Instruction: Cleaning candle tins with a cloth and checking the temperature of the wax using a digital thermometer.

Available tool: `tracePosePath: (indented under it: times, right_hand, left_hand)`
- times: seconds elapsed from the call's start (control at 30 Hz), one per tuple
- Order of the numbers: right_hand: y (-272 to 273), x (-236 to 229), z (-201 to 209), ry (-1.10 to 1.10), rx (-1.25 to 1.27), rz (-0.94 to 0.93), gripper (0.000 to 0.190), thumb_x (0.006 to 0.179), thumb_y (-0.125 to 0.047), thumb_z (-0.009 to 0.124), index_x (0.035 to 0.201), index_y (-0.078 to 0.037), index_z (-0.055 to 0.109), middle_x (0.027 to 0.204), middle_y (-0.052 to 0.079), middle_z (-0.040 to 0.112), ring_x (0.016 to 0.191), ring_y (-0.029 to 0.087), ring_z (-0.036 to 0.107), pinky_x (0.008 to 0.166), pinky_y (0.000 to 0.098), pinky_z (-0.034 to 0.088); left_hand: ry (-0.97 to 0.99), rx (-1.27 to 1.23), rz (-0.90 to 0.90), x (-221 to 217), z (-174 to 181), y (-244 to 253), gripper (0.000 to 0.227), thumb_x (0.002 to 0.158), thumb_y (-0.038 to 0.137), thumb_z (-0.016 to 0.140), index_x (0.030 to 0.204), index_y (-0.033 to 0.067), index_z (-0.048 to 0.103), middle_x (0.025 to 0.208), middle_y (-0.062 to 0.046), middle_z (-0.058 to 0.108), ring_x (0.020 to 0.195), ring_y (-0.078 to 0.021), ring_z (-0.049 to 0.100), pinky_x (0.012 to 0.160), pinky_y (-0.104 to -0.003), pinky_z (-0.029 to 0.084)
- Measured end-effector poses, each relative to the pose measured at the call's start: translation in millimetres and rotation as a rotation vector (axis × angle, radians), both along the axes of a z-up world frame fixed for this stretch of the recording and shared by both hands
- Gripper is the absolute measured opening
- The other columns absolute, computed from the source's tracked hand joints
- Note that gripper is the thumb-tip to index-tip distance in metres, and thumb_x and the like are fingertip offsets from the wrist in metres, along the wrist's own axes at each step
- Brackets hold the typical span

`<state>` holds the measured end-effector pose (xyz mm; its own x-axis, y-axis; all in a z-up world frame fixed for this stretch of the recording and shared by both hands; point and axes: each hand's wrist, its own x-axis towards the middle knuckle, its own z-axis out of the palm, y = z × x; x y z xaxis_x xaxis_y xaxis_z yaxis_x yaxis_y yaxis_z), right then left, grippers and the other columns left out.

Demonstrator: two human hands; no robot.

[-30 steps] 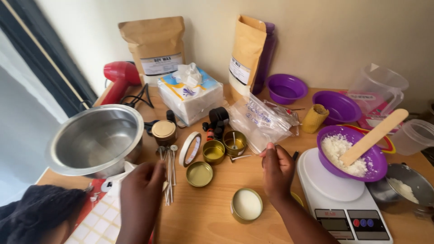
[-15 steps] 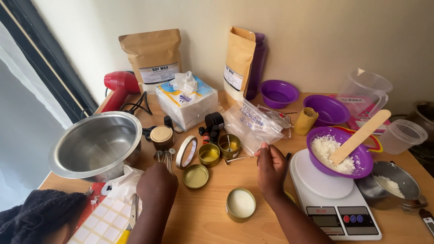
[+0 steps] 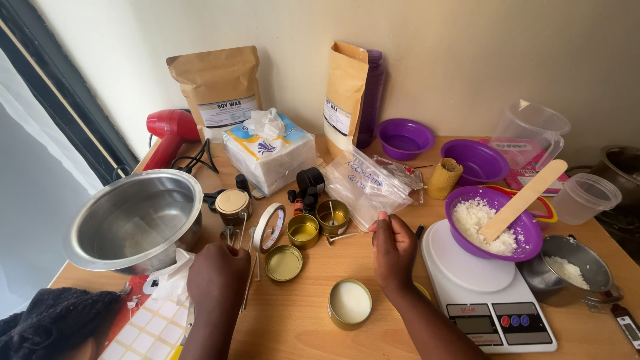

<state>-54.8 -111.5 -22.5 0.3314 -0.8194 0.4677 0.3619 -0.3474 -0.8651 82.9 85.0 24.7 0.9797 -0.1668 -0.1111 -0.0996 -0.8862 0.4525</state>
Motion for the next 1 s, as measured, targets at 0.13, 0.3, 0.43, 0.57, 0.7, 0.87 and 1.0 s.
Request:
tracePosePath:
  times: [0.13,0.3,0.43,0.57,0.7,0.87,1.0]
  right_hand:
    - [1.3,0.1,1.5,0.011,0.031,-0.009,0.039,0.096,-0.022,0.047,0.061,-0.006,0.053,0.044,-0.001,0.034,0.041,0.008,0.031,0.041,0.0237,0.026]
    - [2.1,0.0,1.7,0.025,0.039,0.000,0.038,0.096,-0.021,0.047,0.061,-0.006,0.054,0.044,-0.002,0.032,0.041,0.008,0.030,0.042,0.0235,0.026]
    - [1.8,1.4,-0.6,0.027,0.060,0.006,0.038,0.095,-0.021,0.048,0.061,-0.006,0.054,0.043,-0.001,0.033,0.041,0.008,0.032,0.042,0.0242,0.027]
    - [4.0,0.3,-0.8,0.053,0.034,-0.011,0.037,0.095,-0.021,0.048,0.062,-0.007,0.053,0.042,-0.001,0.034,0.040,0.008,0.034,0.043,0.0241,0.029]
    - [6.6,-0.3,3.6,0.056,0.059,-0.006,0.036,0.095,-0.021,0.048,0.062,-0.007,0.054,0.044,0.000,0.035,0.042,0.009,0.034,0.044,0.0248,0.030]
    - [16.9,-4.7,2.3,-0.023,0.115,0.050,0.034,0.094,-0.020,0.049,0.062,-0.007,0.054,0.042,-0.001,0.036,0.038,0.008,0.033,0.038,0.0242,0.027]
    - [35.5,-25.3,17.6,0.054,-0.164,0.055,0.036,0.095,-0.022,0.046,0.063,-0.006,0.054,0.041,0.000,0.040,0.038,0.007,0.038,0.040,0.0235,0.031]
  left_hand:
    - [0.016,0.006,-0.005,-1.7,4.2,-0.2,0.043,0.087,0.035,0.047,0.051,0.0105,0.043,0.052,-0.006,0.051,0.053,-0.0247,0.050,0.050,-0.037,0.036]
    - [-0.239,-0.196,0.055,-22.7,0.4,3.9,0.035,0.090,0.036,0.049,0.068,0.0139,0.064,0.067,0.000,0.064,0.063,-0.0224,0.059,0.053,-0.037,0.041]
    - [-1.080,-0.667,-0.181,-56.3,-17.3,1.1,0.016,0.089,0.012,0.066,0.073,0.0115,0.064,0.053,0.001,0.048,0.041,-0.0129,0.040,0.043,-0.028,0.030]
    - [-0.999,-0.881,-0.585,-82.1,0.0,-20.6,0.008,0.079,0.005,0.064,0.072,0.0069,0.063,0.048,0.002,0.048,0.038,-0.0115,0.040,0.040,-0.025,0.031]
    - [-0.875,-0.935,-0.687,-82.4,-7.2,-53.2,0.017,0.085,0.012,0.060,0.069,0.0092,0.063,0.047,0.002,0.046,0.040,-0.0109,0.040,0.041,-0.025,0.031]
    - [-0.705,-0.973,-0.668,-69.8,-30.6,-71.4,0.021,0.087,0.016,0.060,0.068,0.0098,0.064,0.049,0.003,0.047,0.041,-0.0088,0.038,0.039,-0.025,0.026]
    - [-0.513,-0.915,-0.776,-63.4,-45.5,-62.5,0.045,0.094,0.029,0.044,0.060,0.0074,0.064,0.057,-0.002,0.066,0.050,-0.0173,0.063,0.044,-0.030,0.041]
